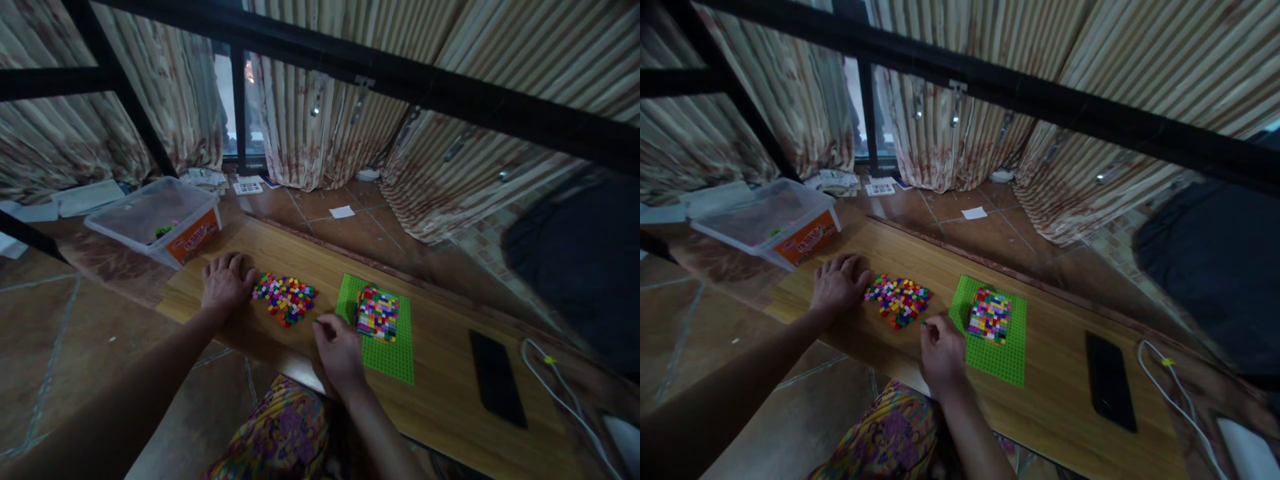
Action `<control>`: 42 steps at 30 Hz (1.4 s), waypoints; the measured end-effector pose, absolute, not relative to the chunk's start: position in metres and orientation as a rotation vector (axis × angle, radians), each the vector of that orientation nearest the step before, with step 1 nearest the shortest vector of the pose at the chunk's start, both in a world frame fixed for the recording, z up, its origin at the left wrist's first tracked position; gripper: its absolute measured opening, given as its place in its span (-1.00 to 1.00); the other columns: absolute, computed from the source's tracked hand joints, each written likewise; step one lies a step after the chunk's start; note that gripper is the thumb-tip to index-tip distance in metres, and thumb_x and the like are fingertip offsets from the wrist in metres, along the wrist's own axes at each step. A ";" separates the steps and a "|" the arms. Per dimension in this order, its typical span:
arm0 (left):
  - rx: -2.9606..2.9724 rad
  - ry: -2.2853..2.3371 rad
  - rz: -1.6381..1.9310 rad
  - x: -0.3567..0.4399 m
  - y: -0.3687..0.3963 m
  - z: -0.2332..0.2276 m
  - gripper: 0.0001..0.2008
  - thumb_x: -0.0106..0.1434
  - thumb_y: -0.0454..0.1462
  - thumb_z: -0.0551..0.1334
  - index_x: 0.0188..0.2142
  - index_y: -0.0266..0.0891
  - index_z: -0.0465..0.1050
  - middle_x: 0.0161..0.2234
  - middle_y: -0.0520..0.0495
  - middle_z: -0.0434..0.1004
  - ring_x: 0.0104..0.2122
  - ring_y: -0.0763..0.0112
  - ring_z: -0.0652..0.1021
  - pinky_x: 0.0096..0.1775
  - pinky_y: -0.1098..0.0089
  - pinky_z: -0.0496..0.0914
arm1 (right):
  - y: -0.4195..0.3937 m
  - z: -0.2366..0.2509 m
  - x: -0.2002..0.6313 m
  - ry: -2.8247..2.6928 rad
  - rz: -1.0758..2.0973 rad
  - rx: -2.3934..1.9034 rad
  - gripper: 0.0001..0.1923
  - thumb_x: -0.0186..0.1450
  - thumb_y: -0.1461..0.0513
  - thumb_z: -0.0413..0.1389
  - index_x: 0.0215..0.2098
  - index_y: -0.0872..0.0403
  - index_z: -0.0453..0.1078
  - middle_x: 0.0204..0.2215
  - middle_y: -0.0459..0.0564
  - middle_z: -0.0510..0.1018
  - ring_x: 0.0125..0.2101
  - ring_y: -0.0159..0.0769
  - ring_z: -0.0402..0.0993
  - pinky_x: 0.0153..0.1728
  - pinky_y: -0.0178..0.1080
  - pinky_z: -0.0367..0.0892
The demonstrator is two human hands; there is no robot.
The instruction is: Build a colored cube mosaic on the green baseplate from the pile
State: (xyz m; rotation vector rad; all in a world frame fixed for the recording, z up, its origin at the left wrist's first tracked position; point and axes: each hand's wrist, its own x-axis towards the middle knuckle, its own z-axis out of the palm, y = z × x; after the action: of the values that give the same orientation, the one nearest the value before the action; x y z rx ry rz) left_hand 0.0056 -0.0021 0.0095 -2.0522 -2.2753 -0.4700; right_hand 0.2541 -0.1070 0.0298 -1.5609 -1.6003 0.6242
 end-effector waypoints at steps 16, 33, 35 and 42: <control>-2.066 -2.303 -0.447 0.006 0.000 0.015 -0.41 0.30 0.06 -0.06 0.18 -0.19 0.28 0.19 -0.25 0.30 0.17 -0.09 0.29 0.14 -0.03 0.17 | -0.102 0.030 0.393 -0.878 0.550 -1.806 -0.67 0.03 0.08 0.21 -0.34 0.15 0.54 -0.38 0.11 0.64 -0.36 -0.13 0.56 -0.27 -0.12 0.43; -2.068 -2.309 -0.446 0.005 0.000 0.014 -0.42 0.29 0.06 -0.05 0.16 -0.17 0.29 0.20 -0.22 0.29 0.17 -0.08 0.28 0.15 -0.02 0.16 | -0.095 0.036 0.387 -1.149 0.347 -1.959 -0.70 0.10 0.06 0.17 -0.38 0.11 0.57 -0.42 0.08 0.66 -0.41 -0.15 0.58 -0.35 -0.20 0.40; -2.071 -2.308 -0.443 0.006 0.000 0.015 -0.42 0.30 0.05 -0.06 0.17 -0.18 0.29 0.20 -0.23 0.29 0.17 -0.08 0.28 0.14 -0.03 0.16 | -0.096 0.036 0.387 -1.153 0.340 -1.968 -0.71 0.11 0.07 0.17 -0.37 0.10 0.58 -0.42 0.08 0.66 -0.40 -0.13 0.58 -0.35 -0.19 0.40; -2.066 -2.296 -0.440 0.006 0.000 0.014 -0.40 0.29 0.07 -0.07 0.16 -0.21 0.29 0.18 -0.25 0.31 0.15 -0.09 0.29 0.14 -0.02 0.17 | -0.096 0.036 0.384 -1.138 0.286 -1.958 -0.71 0.10 0.08 0.15 -0.40 0.11 0.59 -0.44 0.11 0.66 -0.43 -0.11 0.59 -0.39 -0.19 0.40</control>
State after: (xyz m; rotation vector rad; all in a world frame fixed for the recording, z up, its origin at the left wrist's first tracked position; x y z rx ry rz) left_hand 0.0059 -0.0003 0.0143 -2.0659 -2.2958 -0.4396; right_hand 0.3837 -0.0956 0.0363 -1.9580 -1.1378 0.2859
